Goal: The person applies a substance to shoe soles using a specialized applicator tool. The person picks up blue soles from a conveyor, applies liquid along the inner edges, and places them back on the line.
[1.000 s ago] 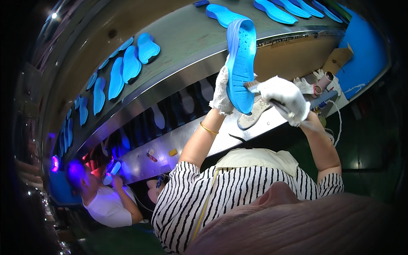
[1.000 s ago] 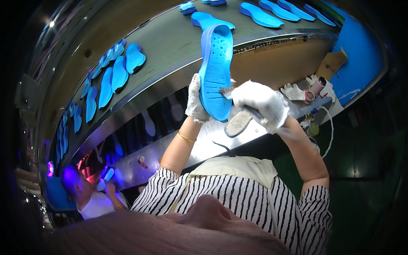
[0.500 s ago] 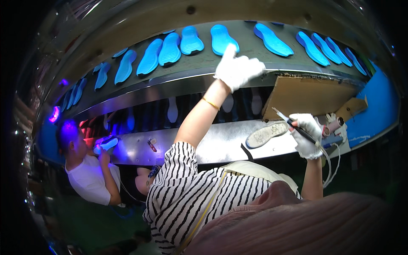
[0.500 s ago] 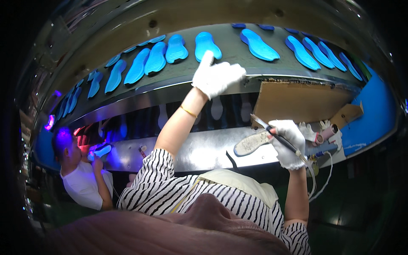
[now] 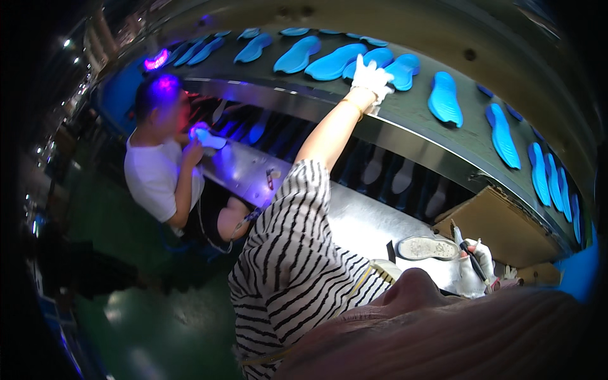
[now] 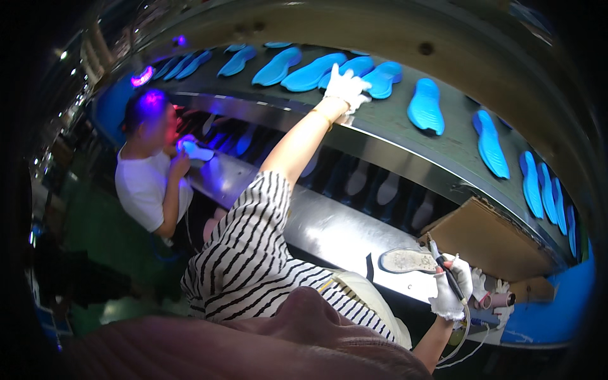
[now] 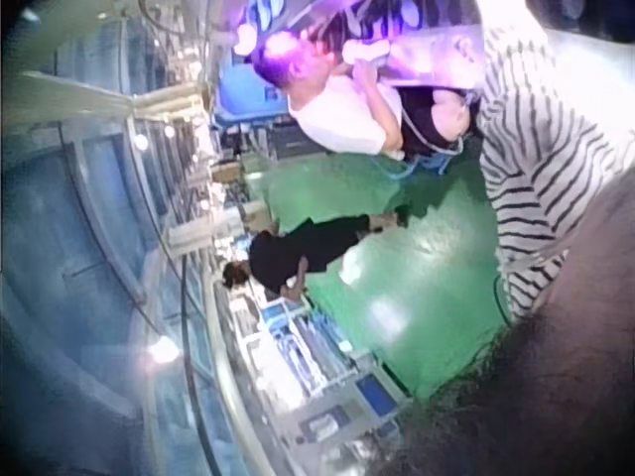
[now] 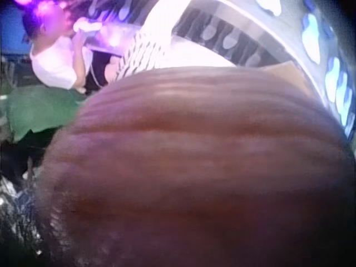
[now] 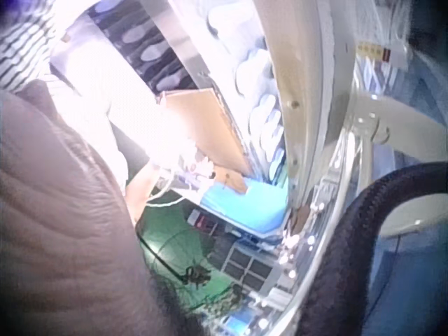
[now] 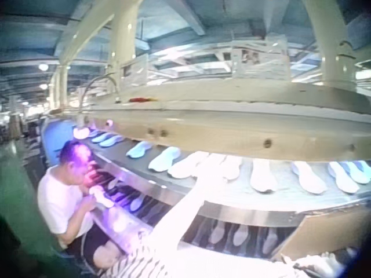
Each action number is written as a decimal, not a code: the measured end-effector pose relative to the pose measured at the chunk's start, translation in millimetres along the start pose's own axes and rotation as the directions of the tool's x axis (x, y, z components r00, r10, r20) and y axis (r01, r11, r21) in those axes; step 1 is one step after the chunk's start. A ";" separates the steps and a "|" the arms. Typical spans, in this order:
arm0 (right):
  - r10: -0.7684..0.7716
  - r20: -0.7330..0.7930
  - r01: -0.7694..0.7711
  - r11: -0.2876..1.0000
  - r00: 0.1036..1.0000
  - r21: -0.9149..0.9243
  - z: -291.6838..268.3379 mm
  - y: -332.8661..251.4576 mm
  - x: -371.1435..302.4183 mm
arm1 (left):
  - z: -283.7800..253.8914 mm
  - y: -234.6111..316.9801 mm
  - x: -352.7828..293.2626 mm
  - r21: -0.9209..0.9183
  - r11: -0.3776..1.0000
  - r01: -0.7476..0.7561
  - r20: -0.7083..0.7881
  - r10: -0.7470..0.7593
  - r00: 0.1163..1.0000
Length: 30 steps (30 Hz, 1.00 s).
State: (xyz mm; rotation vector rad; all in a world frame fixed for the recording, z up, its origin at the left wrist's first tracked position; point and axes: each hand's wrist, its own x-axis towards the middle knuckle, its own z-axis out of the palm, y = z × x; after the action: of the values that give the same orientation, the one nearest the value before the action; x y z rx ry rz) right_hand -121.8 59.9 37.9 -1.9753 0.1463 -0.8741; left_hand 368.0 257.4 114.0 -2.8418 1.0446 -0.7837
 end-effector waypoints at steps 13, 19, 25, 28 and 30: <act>0.333 -0.066 -0.290 0.890 0.941 0.351 -20.1 40.6 -18.3 | -46.9 9.8 -55.3 -0.362 0.780 -0.511 -0.805 0.016 0.594; 0.411 -0.113 -0.308 0.812 0.904 0.496 -20.9 43.3 -14.1 | -113.7 24.6 -96.1 -0.484 -0.650 -0.586 -0.465 -0.376 0.802; 0.292 -0.118 -0.181 0.814 0.949 0.552 -6.3 17.0 -3.0 | -75.5 123.0 -134.0 -0.043 -0.887 0.461 -0.139 0.462 0.876; 0.260 -0.042 -0.197 0.818 0.965 0.540 5.9 4.8 2.0 | -52.4 189.3 -182.7 -0.040 -0.738 0.674 0.241 0.647 0.723; 0.253 -0.034 -0.212 0.868 0.967 0.448 12.4 0.9 5.0 | -46.0 214.6 -207.3 0.048 -0.735 0.677 0.181 0.673 0.717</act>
State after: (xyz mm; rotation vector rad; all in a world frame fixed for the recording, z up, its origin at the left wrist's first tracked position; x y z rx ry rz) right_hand -110.1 66.0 36.0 -1.4575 0.2144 -0.7608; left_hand 82.3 224.3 22.1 0.3041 -0.3246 -1.3952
